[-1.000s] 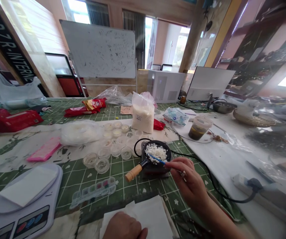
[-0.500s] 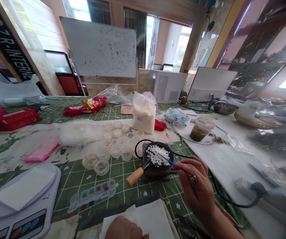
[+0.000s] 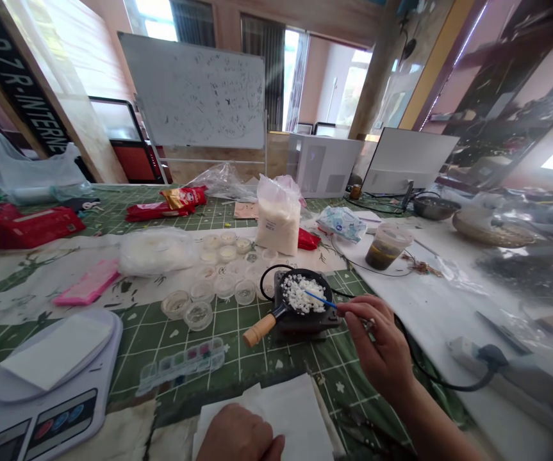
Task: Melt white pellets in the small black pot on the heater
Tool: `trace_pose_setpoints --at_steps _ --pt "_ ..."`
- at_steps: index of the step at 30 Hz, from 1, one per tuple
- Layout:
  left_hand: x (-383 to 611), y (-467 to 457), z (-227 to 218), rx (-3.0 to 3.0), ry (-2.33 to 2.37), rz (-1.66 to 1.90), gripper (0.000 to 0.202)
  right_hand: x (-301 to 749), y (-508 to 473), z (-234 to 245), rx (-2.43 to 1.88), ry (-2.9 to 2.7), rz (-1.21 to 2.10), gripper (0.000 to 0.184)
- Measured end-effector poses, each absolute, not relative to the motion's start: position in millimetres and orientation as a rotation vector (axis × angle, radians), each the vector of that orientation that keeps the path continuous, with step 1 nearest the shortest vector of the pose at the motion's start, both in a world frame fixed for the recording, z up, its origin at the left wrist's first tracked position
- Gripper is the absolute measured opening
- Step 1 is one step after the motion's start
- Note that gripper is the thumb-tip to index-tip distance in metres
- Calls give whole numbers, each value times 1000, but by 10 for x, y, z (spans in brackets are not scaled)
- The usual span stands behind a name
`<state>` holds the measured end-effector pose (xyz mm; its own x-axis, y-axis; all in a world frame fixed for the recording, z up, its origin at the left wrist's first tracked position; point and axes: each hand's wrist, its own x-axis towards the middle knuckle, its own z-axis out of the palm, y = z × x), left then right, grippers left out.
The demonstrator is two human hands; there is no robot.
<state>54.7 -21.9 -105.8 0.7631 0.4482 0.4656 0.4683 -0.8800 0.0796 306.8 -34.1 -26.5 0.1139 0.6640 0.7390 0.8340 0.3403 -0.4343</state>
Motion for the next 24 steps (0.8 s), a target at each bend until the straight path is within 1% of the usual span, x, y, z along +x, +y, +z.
trace_pose_setpoints --at_steps 3,5,7,15,19,24 --pt "543 -226 -1060 -2918 -745 -769 40 3091 -352 -259 -1367 -1495 -266 19" --pt "546 -232 -1053 -2915 -742 -789 39 3105 -340 -261 -1417 -1474 -329 17" --pt "550 -239 -1044 -2912 -745 -795 38 3107 -317 -272 -1478 -1493 -318 15" --pt "548 -243 -1043 -2903 -736 -784 39 3099 -320 -301 -1347 -1473 83 16" --pt "538 -236 -1065 -2914 -750 -783 37 3130 -321 -301 -1403 -1383 125 15" --pt "546 -231 -1054 -2922 -743 -782 35 3119 -317 -299 -1335 -1367 238 17"
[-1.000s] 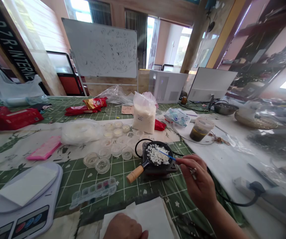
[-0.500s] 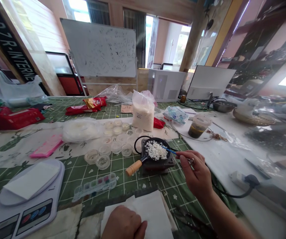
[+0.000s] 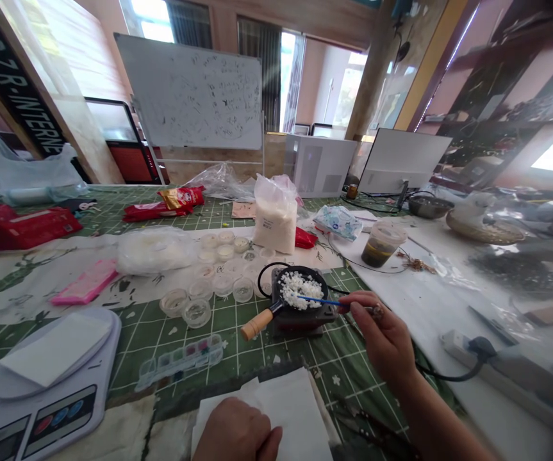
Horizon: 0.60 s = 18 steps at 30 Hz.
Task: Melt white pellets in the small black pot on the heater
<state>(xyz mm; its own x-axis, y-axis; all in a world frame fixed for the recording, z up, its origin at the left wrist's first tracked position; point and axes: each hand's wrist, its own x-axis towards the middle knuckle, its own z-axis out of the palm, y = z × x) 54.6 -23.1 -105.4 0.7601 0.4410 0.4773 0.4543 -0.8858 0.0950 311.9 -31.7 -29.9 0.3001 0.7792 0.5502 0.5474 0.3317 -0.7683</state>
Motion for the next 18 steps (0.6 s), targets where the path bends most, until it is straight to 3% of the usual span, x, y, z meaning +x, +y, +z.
trace_pose_setpoints --at_steps 10,18 --pt "546 -240 -1051 -2946 -739 -769 33 3164 -294 -285 -1490 -1273 -7 16" --pt "540 -242 -1063 -2952 -757 -740 33 3151 -305 -271 -1325 -1197 361 18"
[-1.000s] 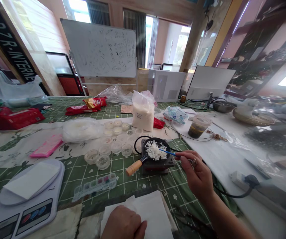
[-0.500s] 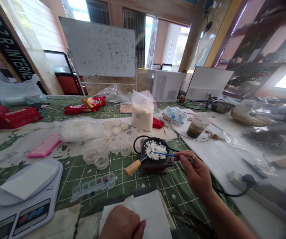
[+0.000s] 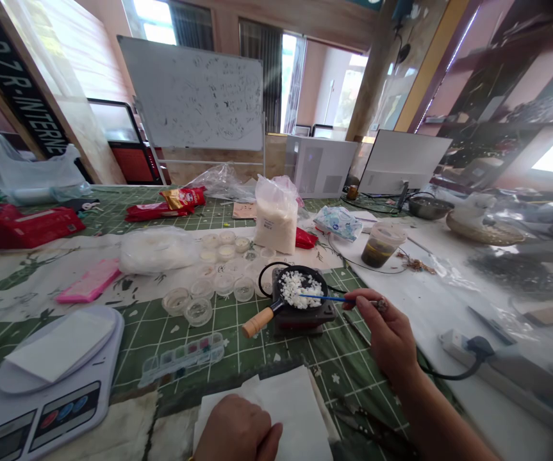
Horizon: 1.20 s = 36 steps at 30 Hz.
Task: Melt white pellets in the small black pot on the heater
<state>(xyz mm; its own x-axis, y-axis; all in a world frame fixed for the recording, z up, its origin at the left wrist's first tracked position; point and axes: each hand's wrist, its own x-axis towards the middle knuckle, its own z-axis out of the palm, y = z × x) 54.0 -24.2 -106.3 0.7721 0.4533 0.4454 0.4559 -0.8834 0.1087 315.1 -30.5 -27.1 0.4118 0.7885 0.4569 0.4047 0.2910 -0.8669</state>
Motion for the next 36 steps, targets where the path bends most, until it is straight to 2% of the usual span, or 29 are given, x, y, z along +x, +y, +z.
trace_pose_setpoints --at_steps 10,19,31,36 --pt "531 -245 -1070 -2961 -769 -746 33 3211 -282 -283 -1354 -1070 468 19" --pt "536 -240 -1046 -3000 -771 -746 32 3250 -286 -268 -1465 -1027 333 20" --pt "539 -243 -1055 -2972 -765 -775 33 3254 -265 -300 -1337 -997 257 19" --pt "538 -243 -1054 -2974 -752 -761 33 3168 -261 -281 -1415 -1128 407 21"
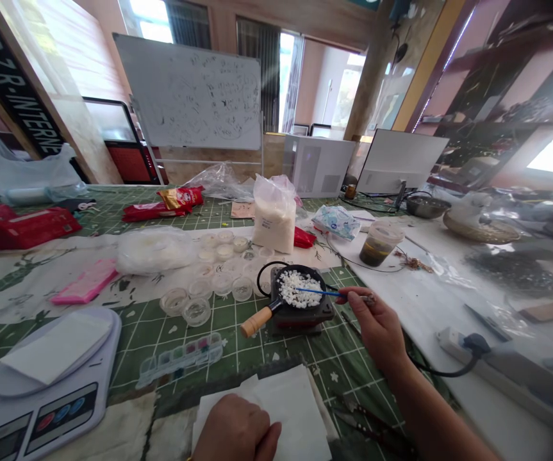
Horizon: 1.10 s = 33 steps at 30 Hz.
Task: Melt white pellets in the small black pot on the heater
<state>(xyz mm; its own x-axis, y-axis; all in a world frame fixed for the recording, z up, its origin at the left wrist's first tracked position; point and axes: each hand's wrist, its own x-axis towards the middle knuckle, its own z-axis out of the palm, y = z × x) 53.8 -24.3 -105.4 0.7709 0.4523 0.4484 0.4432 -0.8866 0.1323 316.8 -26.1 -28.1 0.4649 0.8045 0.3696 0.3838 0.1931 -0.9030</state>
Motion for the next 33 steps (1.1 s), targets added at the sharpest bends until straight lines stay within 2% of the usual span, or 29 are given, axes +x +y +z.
trace_pose_setpoints --at_steps 5,33 --pt "536 -245 -1065 2942 750 728 33 3172 -251 -268 -1449 -1075 346 24" --pt "533 -238 -1060 2943 756 734 35 3182 -261 -303 -1316 -1050 454 22"
